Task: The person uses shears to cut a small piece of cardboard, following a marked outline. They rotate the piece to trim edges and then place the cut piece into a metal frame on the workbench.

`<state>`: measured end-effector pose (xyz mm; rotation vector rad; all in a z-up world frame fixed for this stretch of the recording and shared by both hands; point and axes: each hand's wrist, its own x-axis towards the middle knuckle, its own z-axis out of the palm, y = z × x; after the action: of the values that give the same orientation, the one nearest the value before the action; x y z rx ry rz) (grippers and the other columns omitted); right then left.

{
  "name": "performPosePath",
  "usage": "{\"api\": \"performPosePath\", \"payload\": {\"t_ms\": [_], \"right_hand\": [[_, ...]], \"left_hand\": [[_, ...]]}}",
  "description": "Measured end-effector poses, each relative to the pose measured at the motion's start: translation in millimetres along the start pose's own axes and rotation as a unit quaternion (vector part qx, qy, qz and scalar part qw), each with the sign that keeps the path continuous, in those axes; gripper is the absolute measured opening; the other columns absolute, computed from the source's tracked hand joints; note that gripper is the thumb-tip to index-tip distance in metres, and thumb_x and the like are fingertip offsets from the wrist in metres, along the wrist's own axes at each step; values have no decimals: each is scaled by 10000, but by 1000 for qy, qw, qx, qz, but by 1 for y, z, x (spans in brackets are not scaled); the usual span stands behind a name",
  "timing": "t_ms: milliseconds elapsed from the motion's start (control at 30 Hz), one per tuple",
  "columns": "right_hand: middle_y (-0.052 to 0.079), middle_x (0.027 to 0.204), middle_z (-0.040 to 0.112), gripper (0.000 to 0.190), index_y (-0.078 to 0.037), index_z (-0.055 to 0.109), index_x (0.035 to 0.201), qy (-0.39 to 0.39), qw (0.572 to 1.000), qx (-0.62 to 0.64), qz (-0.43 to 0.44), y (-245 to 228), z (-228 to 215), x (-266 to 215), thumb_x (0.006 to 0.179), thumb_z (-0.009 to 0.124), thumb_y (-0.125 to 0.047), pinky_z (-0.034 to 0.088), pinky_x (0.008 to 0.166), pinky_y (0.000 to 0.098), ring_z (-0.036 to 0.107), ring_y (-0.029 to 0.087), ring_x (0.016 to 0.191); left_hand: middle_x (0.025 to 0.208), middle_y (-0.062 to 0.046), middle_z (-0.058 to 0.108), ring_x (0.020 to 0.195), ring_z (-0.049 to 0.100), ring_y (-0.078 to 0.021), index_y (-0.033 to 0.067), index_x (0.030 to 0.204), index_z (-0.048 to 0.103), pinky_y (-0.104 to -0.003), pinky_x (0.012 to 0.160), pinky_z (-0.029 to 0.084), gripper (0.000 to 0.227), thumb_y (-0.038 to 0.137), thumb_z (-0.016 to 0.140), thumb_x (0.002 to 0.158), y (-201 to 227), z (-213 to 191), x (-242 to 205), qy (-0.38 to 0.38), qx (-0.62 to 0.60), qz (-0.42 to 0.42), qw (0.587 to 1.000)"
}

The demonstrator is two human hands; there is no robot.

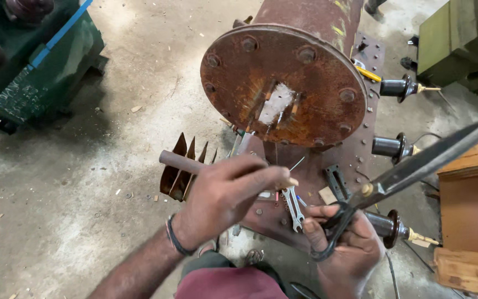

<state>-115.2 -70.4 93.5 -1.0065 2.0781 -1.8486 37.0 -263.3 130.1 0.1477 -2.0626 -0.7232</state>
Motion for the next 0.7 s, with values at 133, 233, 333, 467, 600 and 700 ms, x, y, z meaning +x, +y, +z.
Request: {"api": "performPosePath", "payload": {"t_ms": [133, 233, 333, 467, 600, 700], "right_hand": [[145, 991, 766, 313, 21, 660, 1115, 41, 998, 3, -37, 14, -2, -2, 838, 805, 23, 607, 775, 256, 745, 143, 871], [166, 1002, 768, 318, 26, 676, 1111, 72, 997, 7, 0, 32, -6, -5, 821, 803, 49, 578, 747, 252, 732, 149, 841], [171, 996, 767, 337, 21, 676, 1121, 94, 995, 33, 10, 48, -10, -11, 814, 808, 63, 571, 763, 246, 726, 146, 852], [148, 1001, 768, 340, 7, 669, 1118, 94, 994, 52, -3, 53, -14, -15, 812, 807, 57, 595, 799, 237, 742, 129, 886], [147, 1031, 770, 337, 8, 670, 1122, 100, 995, -9, 18, 43, -11, -15, 818, 808, 53, 567, 743, 220, 727, 119, 861], [131, 1018, 772, 366, 4, 661, 1125, 69, 997, -35, 23, 36, -8, -10, 795, 820, 9, 561, 725, 211, 726, 113, 855]], "left_hand": [[1049, -62, 682, 868, 717, -160, 139, 1243, 703, -259, 713, 645, 306, -17, 684, 980, -29, -21, 28, 43, 31, 23, 998], [1036, -77, 667, 883, 709, -184, 121, 1246, 700, -296, 727, 632, 328, -24, 697, 952, -40, -28, 47, 47, 35, 42, 997], [1062, -79, 666, 924, 713, -203, 104, 1255, 691, -320, 766, 626, 347, -22, 718, 934, -44, -26, 59, 58, 41, 56, 996], [1067, -71, 662, 951, 721, -201, 106, 1249, 692, -312, 787, 635, 356, -19, 759, 923, -49, -20, 66, 64, 39, 53, 996], [1045, -69, 656, 938, 709, -175, 133, 1236, 707, -296, 769, 642, 360, 29, 820, 911, -51, -14, 63, 87, 42, 32, 995], [1070, -82, 665, 973, 719, -166, 96, 1229, 703, -289, 800, 662, 346, 58, 819, 905, -56, -9, 59, 122, 18, 16, 992]]}}
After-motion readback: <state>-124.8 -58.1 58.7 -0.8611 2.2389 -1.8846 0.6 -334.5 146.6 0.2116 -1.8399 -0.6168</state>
